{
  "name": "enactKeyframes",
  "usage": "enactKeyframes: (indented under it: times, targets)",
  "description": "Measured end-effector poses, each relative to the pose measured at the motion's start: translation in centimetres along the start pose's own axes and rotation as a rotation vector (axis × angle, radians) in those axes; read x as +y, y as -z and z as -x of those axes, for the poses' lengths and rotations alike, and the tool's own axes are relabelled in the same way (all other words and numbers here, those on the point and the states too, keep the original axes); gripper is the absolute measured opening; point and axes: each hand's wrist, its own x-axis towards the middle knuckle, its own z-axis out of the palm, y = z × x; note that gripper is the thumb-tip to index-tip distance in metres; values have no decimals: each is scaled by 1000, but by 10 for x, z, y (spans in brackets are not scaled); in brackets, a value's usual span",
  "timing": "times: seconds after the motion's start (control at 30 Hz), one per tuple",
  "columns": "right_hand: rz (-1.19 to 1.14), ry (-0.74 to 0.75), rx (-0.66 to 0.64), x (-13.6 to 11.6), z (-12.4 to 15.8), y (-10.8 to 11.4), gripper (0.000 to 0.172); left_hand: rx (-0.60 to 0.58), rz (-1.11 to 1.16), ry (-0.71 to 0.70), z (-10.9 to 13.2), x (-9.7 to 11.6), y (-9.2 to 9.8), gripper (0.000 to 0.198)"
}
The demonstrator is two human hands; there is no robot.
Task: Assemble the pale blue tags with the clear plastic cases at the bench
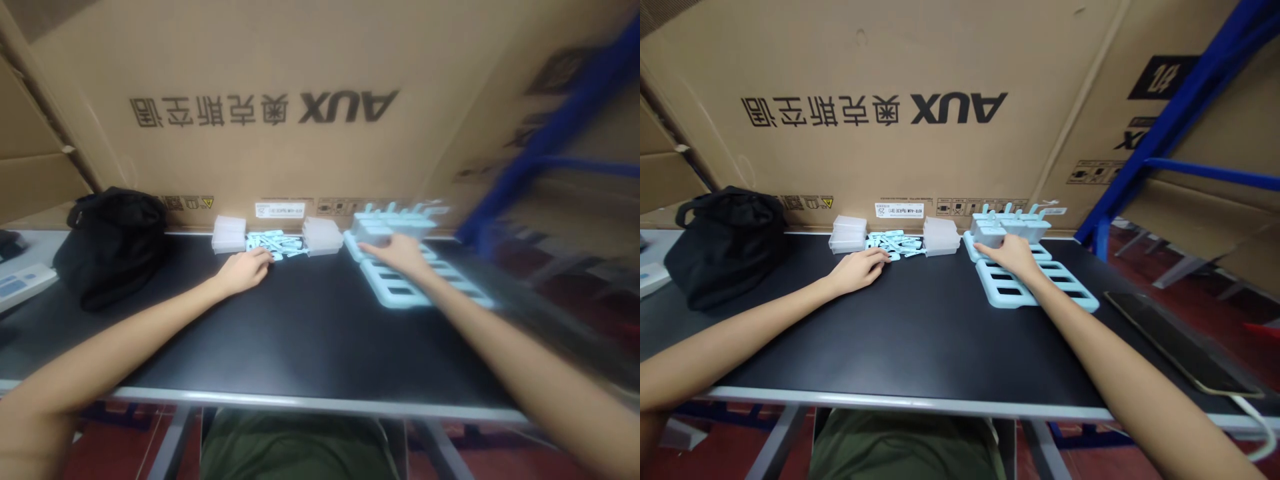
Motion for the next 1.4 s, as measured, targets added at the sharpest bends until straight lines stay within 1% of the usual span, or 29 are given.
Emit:
enactKeyframes:
  times: [0.13, 0.4, 0.73, 0.87, 1.17, 1.4]
  targets:
    - [38, 11, 43, 0, 0, -3, 56, 1, 1, 3, 0, 0, 1, 32]
    - [21, 19, 14, 1, -2, -4, 54, 1, 5, 4, 0, 1, 3, 30]
    - [2, -42, -26, -3, 1, 0, 59, 5, 1, -5, 0, -1, 0, 29]
    - [20, -53, -14, -2, 0, -2, 61, 5, -4, -9, 0, -1, -1, 28]
    - [-4, -25, 5, -1, 0, -3, 59, 1, 1, -12, 0, -1, 0, 28]
    - [40, -25, -15, -3, 1, -1, 57, 17, 9, -15, 0, -3, -3, 28]
